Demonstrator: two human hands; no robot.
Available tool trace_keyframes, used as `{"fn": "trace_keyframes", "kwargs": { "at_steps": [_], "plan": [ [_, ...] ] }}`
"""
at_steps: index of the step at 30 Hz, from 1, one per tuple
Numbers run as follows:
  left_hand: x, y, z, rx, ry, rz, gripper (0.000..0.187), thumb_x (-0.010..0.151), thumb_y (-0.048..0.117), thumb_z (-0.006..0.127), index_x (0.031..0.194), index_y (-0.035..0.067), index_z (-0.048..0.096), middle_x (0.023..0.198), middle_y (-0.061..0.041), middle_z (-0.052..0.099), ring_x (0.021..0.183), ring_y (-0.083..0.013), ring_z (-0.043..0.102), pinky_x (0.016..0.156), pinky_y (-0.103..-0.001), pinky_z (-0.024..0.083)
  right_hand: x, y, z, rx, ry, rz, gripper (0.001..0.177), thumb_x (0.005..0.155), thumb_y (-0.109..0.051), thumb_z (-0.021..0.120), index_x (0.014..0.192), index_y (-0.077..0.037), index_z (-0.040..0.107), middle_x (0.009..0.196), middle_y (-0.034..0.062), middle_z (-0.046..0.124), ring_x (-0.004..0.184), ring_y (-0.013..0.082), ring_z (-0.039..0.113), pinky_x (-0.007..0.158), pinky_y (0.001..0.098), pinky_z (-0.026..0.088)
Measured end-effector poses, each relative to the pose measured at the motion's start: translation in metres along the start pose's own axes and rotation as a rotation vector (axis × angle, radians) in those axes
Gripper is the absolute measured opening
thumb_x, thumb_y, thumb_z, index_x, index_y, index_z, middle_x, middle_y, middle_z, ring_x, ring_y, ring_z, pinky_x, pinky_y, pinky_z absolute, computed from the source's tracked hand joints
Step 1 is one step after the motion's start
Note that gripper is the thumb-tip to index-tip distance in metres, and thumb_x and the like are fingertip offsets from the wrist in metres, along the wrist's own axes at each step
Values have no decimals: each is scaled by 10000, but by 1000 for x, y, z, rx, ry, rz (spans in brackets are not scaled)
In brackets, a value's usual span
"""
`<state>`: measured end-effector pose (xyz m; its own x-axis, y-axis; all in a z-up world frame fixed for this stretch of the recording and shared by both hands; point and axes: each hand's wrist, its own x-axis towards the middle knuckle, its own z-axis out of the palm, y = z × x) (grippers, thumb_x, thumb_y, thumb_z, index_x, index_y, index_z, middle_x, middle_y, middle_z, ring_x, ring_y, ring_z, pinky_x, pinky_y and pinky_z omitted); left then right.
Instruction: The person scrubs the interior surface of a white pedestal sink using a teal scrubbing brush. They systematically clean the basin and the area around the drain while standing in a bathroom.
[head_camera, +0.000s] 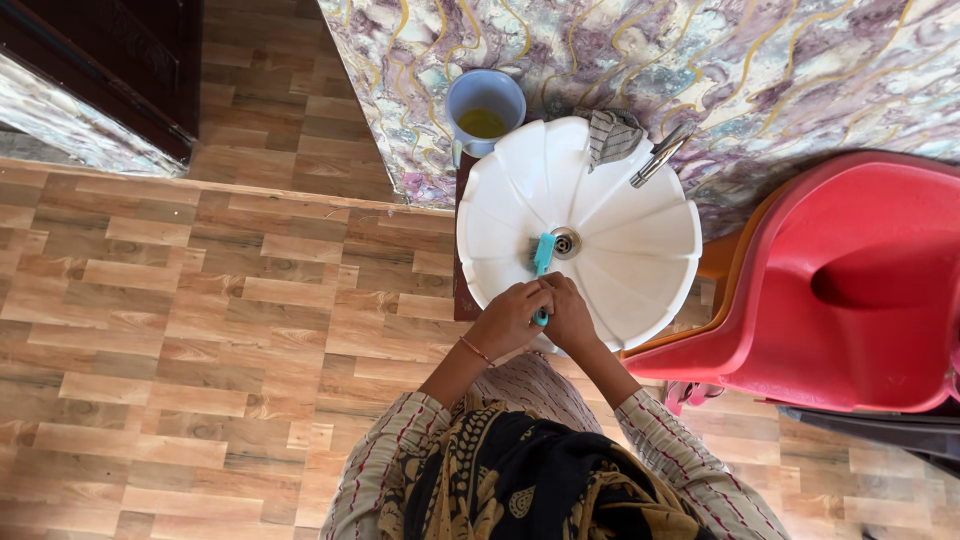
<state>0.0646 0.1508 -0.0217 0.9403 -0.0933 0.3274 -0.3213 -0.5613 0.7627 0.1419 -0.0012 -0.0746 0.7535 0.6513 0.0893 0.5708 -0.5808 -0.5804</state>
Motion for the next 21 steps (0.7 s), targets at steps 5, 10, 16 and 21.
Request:
{"fn": "trace_keyframes", "kwargs": {
  "at_steps": [5, 10, 16, 21],
  "plan": [
    [-18, 6, -6, -38, -69, -24, 237, 781, 46, 751, 954, 94, 597, 965, -57, 627, 918, -282, 643, 780, -408, 555, -18, -9, 2, -59, -31, -5, 358, 768, -109, 711, 1122, -65, 685, 1160, 134, 646, 1089, 359, 616, 897, 449, 535],
    [-13, -8, -2, -3, -37, -12, 270, 747, 44, 764, 954, 87, 595, 966, -59, 626, 903, -287, 647, 773, -416, 560, -6, -11, 11, -84, 11, 23, 330, 785, -79, 695, 1114, -60, 682, 1193, 134, 648, 1101, 362, 603, 935, 439, 527],
    [-14, -3, -9, -62, -57, -10, 232, 751, 48, 769, 923, 97, 621, 956, -38, 675, 869, -281, 663, 751, -408, 566, -16, -9, 8, -35, 21, 11, 389, 790, -62, 673, 1177, -31, 669, 1177, 146, 642, 1098, 372, 604, 936, 441, 518],
    [1, -7, -12, -29, -33, -30, 210, 771, 20, 738, 936, 86, 626, 973, -54, 685, 878, -291, 667, 763, -406, 567, 6, -11, 5, -108, 2, 23, 306, 800, -58, 668, 1104, -60, 693, 1148, 143, 636, 1065, 364, 600, 925, 438, 531]
  ]
}}
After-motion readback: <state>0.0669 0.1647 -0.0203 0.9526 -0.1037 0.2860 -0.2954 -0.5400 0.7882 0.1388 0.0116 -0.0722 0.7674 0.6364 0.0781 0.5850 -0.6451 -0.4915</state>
